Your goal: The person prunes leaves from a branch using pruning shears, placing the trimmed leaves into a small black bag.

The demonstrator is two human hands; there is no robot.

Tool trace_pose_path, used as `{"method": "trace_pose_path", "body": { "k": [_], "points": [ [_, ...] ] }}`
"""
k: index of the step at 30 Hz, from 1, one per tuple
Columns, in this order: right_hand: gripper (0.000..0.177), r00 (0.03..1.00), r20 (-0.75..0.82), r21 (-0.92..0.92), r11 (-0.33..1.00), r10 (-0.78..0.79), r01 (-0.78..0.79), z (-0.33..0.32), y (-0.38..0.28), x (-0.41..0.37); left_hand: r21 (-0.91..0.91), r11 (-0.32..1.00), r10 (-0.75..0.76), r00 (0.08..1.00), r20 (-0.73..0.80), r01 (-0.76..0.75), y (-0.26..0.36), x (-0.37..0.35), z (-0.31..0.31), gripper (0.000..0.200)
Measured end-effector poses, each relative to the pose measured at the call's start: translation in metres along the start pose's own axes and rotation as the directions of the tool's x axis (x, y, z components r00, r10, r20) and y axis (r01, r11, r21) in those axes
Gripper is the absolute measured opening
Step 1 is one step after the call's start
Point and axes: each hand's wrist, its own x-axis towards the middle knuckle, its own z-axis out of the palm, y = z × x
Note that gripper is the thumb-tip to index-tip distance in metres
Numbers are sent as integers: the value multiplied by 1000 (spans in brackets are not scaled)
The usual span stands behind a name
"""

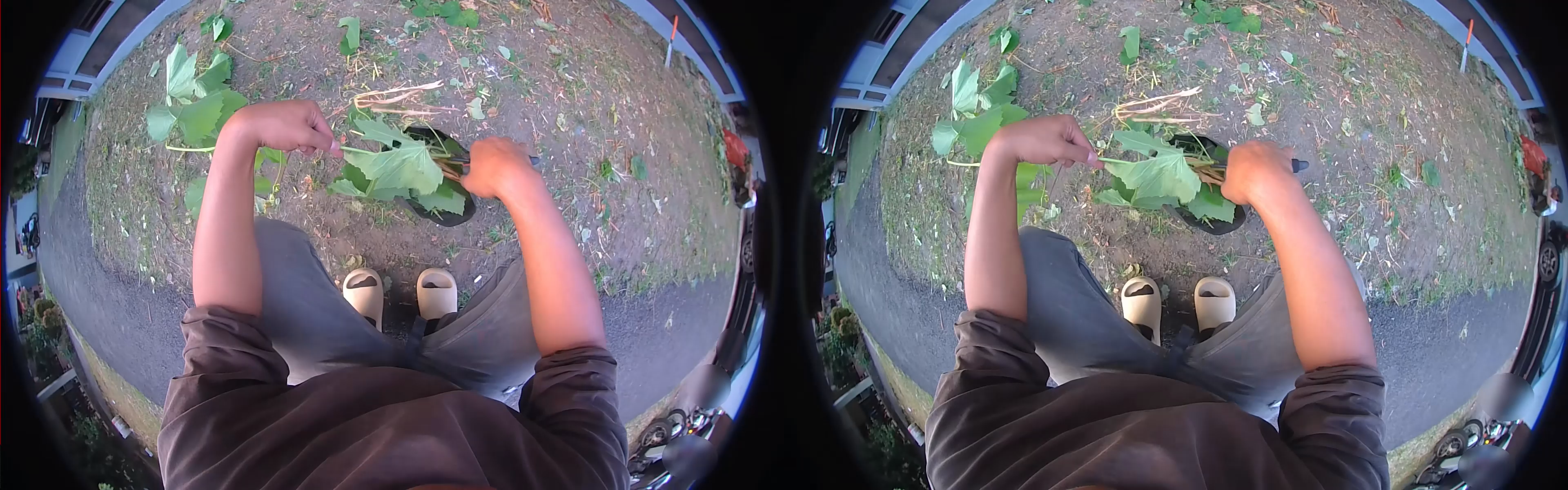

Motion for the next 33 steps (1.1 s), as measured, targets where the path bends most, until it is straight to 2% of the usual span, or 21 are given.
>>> {"method": "trace_pose_path", "body": {
  "k": [3, 5, 7, 10, 12, 15, 19, 21, 25, 27, 31, 33],
  "points": [
    [38, 999, 24, 19, 999, 31, -32, 0, 0, 7, -18, 1000, 25, 999, 26, -25, -10, 8, 0, 27],
    [43, 984, 172, 130, 991, -55, 32, -5, 9, 8, -8, 1000, -13, 1000, 25, 14, -10, 8, 0, 27],
    [45, 984, 175, 133, 991, -40, 17, -8, 11, 6, 1, 999, -52, 998, 21, 52, -9, 9, -1, 28],
    [47, 987, 160, 138, 990, -10, -12, -4, 7, 10, 33, 999, 12, 998, 63, -14, -9, 12, -1, 29],
    [46, 990, 140, 149, 988, 15, -36, -1, 0, 11, -11, 998, 67, 994, 84, -66, -7, 16, 1, 29],
    [45, 993, 95, 96, 993, 63, -72, -1, -11, 13, 11, 998, 59, 997, 57, -60, 5, 10, 3, 28],
    [42, 988, 155, 105, 994, 15, -31, 7, -11, 25, 7, 999, 44, 999, 23, -44, 5, 6, 6, 27],
    [42, 982, 186, 126, 992, -19, -5, 10, -13, 26, 135, 990, 52, 999, -17, -49, 7, 4, 7, 26],
    [41, 980, 195, 71, 997, -37, 24, 8, -19, 25, 112, 991, 79, 996, -43, -74, 25, -5, 12, 26],
    [40, 979, 202, 48, 999, -30, 20, 8, -19, 25, 93, 984, 156, 985, -70, -149, 24, -3, 16, 26],
    [41, 970, 237, 15, 999, -49, 46, 9, -19, 28, 132, 984, 128, 991, -40, -122, 22, 10, 19, 26],
    [42, 970, 240, 8, 999, -47, 46, 11, -19, 31, 107, 971, 223, 971, -86, -213, 10, 22, 26, 26]
  ]
}}
